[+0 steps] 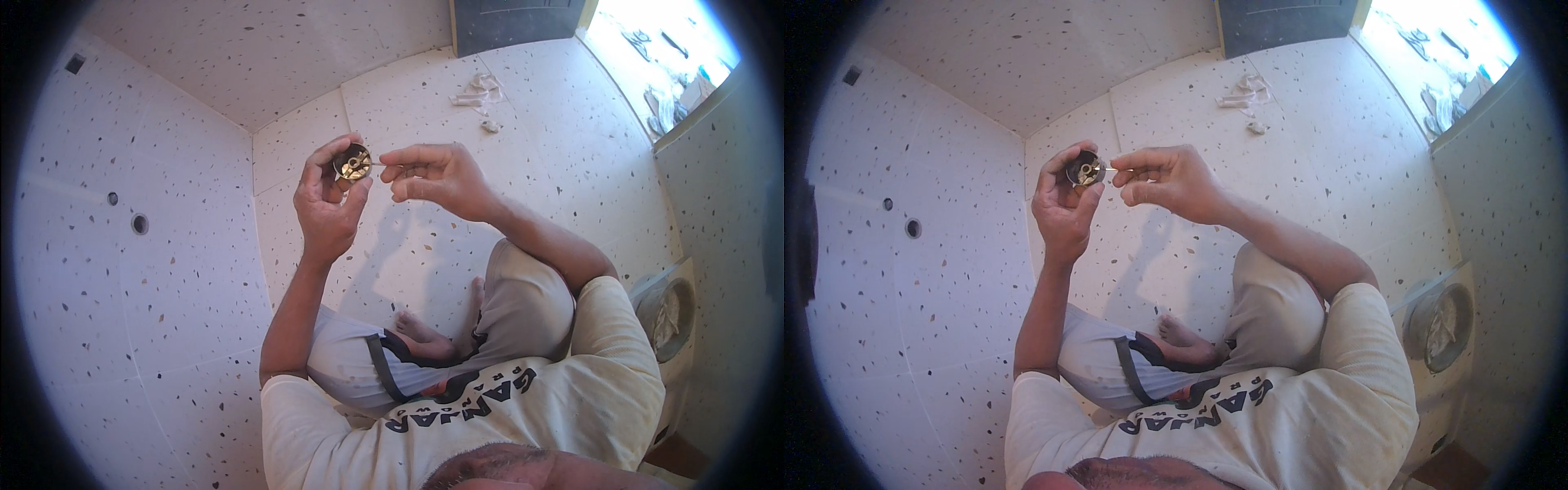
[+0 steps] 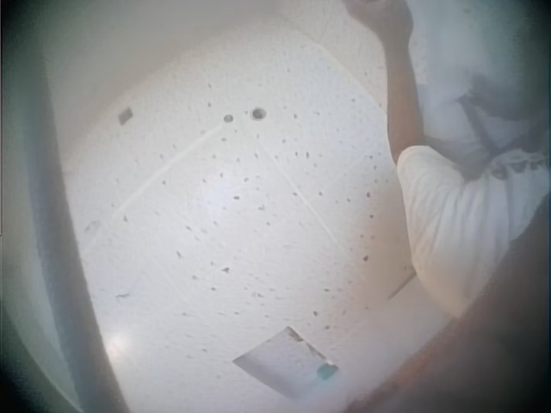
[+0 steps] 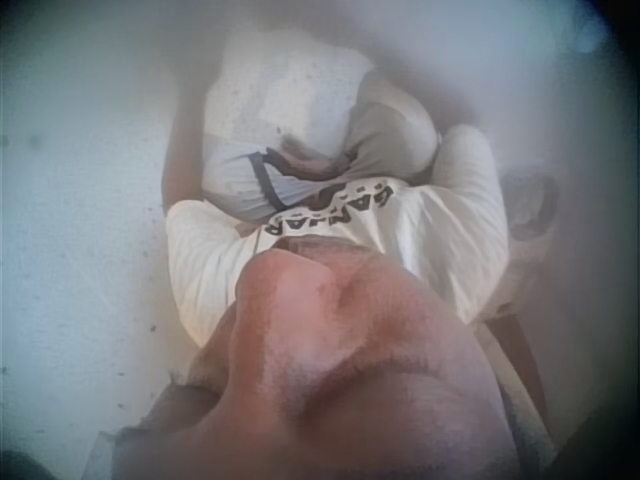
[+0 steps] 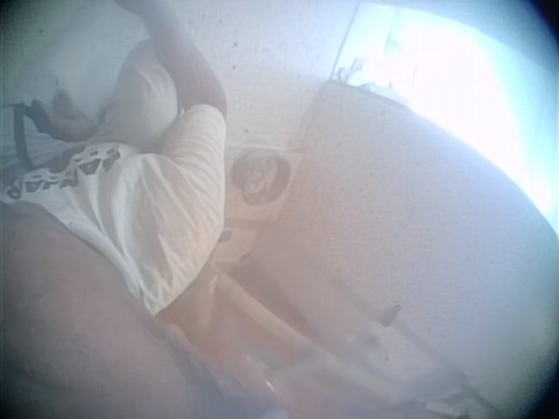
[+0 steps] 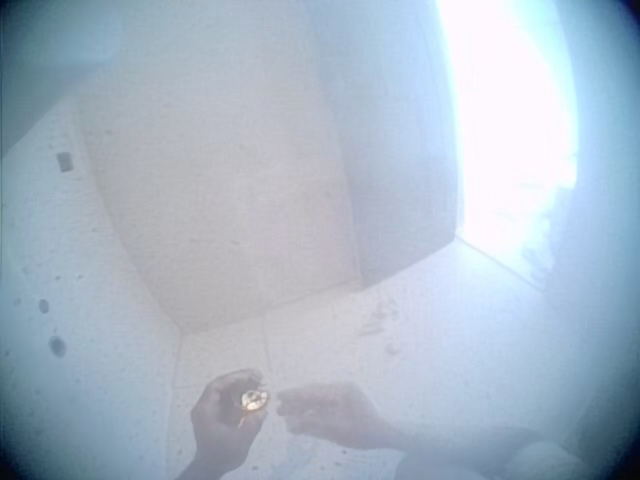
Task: The person removes a shower head from the ceiling, uses a small tool to clean the internal components, and then reattaches it. The task involves disassembly, cleaning, and reassembly of the fixture.
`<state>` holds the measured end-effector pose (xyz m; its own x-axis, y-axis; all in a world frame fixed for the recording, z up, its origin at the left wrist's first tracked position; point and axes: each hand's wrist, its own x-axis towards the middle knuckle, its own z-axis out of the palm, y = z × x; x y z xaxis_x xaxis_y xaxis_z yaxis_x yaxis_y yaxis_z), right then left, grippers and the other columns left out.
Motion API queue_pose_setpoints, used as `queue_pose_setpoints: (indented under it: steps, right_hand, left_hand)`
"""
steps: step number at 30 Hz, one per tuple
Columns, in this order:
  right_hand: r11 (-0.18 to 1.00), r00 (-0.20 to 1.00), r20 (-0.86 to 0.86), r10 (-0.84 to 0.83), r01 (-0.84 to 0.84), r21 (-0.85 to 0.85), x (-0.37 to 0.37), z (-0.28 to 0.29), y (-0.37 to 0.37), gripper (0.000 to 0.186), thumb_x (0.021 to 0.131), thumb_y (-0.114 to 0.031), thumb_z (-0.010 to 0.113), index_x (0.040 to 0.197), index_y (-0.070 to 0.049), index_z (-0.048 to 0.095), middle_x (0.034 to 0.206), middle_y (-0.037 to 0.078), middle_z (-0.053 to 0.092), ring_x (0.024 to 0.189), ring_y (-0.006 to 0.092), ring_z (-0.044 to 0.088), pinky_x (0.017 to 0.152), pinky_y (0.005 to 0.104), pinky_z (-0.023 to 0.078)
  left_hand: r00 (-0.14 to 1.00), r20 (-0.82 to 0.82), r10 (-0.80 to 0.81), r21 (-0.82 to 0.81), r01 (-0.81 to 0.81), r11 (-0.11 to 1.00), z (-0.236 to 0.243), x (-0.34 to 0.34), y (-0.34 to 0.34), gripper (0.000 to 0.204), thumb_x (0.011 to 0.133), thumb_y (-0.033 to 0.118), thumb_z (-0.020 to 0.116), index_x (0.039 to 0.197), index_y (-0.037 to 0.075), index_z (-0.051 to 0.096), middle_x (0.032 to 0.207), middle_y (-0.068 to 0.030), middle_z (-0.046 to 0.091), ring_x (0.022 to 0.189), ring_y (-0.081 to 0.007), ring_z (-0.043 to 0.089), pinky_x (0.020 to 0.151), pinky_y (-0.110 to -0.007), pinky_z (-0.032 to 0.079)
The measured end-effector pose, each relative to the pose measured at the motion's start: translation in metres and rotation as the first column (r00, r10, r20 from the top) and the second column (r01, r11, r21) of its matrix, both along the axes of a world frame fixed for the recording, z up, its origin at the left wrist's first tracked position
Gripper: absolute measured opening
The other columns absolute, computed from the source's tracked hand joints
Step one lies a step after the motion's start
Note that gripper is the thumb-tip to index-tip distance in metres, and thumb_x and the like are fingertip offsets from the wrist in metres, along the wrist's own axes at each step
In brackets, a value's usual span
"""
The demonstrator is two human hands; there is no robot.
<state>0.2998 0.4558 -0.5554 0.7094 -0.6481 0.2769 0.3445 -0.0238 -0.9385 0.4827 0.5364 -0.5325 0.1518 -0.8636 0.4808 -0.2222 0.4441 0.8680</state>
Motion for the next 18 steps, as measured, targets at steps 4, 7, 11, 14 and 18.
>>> queue_pose_setpoints:
  steps: [4, 7, 11, 14, 18]
  right_hand:
    - [0.983, 0.997, -0.076, -0.034, 0.020, -0.182, -0.006, 0.004, 0.000, 0.035, 0.097, -0.014, 0.060, 0.127, 0.003, 0.058, 0.103, 0.014, 0.070, 0.089, 0.0157, 0.067, 0.084, 0.0297, 0.056]
    - [0.954, 0.987, -0.150, -0.052, 0.005, -0.301, -0.008, 0.007, -0.002, 0.033, 0.098, -0.013, 0.057, 0.128, 0.001, 0.058, 0.106, 0.013, 0.070, 0.090, 0.0150, 0.067, 0.083, 0.0294, 0.056]
    - [0.991, 0.996, -0.081, 0.039, -0.049, -0.125, -0.007, 0.004, -0.002, 0.033, 0.100, -0.016, 0.055, 0.127, 0.002, 0.058, 0.106, 0.015, 0.070, 0.088, 0.0152, 0.068, 0.081, 0.0293, 0.057]
    - [0.993, 0.995, -0.026, 0.094, -0.092, 0.071, -0.007, 0.009, 0.001, 0.035, 0.101, -0.019, 0.053, 0.125, 0.005, 0.058, 0.104, 0.017, 0.070, 0.086, 0.0154, 0.068, 0.078, 0.0294, 0.058]
    - [0.891, 0.975, 0.107, 0.197, -0.224, 0.394, -0.004, 0.008, -0.003, 0.037, 0.102, -0.021, 0.051, 0.126, 0.007, 0.056, 0.101, 0.018, 0.070, 0.081, 0.0163, 0.069, 0.074, 0.0292, 0.059]
  left_hand:
    - [1.000, 0.018, -0.010, -0.008, 0.010, 1.000, 0.002, 0.001, 0.003, 0.047, 0.083, -0.012, 0.059, 0.127, -0.003, 0.047, 0.132, -0.0168, 0.052, 0.122, -0.0207, 0.054, 0.100, -0.032, 0.050]
    - [1.000, -0.006, -0.011, 0.004, 0.012, 1.000, 0.005, -0.001, 0.006, 0.047, 0.083, -0.012, 0.058, 0.127, -0.003, 0.047, 0.133, -0.0167, 0.052, 0.122, -0.0206, 0.054, 0.101, -0.032, 0.050]
    - [1.000, 0.021, -0.015, -0.011, 0.015, 1.000, 0.006, -0.003, 0.008, 0.047, 0.082, -0.013, 0.058, 0.127, -0.002, 0.047, 0.133, -0.0169, 0.051, 0.122, -0.0212, 0.054, 0.101, -0.032, 0.050]
    - [1.000, 0.031, -0.001, -0.025, 0.002, 1.000, 0.006, -0.003, 0.009, 0.046, 0.082, -0.013, 0.058, 0.126, -0.001, 0.048, 0.133, -0.0169, 0.051, 0.121, -0.0213, 0.054, 0.100, -0.032, 0.051]
    - [0.996, 0.088, 0.008, -0.058, -0.003, 0.998, 0.007, -0.002, 0.010, 0.046, 0.081, -0.012, 0.058, 0.125, 0.000, 0.049, 0.132, -0.0166, 0.051, 0.119, -0.0208, 0.056, 0.098, -0.031, 0.052]
